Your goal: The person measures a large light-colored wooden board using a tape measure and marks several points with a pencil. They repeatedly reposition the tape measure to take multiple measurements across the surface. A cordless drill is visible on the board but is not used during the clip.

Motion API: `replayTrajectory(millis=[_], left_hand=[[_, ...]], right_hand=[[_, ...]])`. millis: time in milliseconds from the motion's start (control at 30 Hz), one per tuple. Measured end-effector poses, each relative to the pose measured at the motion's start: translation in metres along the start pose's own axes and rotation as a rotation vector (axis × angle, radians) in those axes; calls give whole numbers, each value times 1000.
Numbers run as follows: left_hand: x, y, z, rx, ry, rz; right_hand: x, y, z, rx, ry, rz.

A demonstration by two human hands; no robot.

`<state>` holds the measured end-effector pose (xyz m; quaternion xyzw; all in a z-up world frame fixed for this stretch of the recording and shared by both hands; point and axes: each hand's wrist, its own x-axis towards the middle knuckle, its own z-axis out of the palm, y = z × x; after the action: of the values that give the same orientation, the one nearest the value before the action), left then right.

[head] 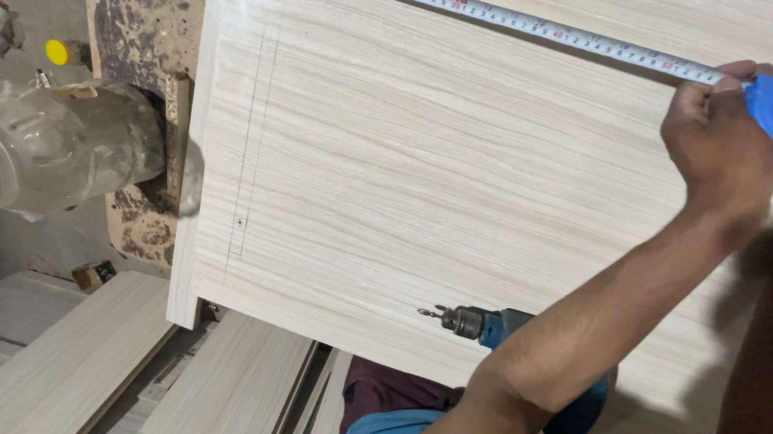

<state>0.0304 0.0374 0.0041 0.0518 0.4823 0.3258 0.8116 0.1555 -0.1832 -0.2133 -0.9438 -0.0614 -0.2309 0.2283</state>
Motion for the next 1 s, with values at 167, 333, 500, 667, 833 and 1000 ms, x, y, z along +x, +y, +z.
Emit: replayTrajectory(millis=[167, 333, 500, 667, 833, 1000], left_hand=[[3, -33, 10, -31, -58, 147], [15, -65, 8, -24, -93, 241], [16, -67, 8, -126, -22, 5], [12, -48, 10, -120, -69, -161], [20, -47, 1, -301, -47, -416], [34, -68, -17, -535, -235, -485]], right_hand=[[-6, -15, 35, 18, -24, -51], [15, -7, 33, -88, -3, -247], [38, -7, -12, 59, -78, -502], [36, -41, -28, -360, 156, -879], [40, -42, -34, 141, -119, -310], [44, -24, -22, -5, -174, -175]])
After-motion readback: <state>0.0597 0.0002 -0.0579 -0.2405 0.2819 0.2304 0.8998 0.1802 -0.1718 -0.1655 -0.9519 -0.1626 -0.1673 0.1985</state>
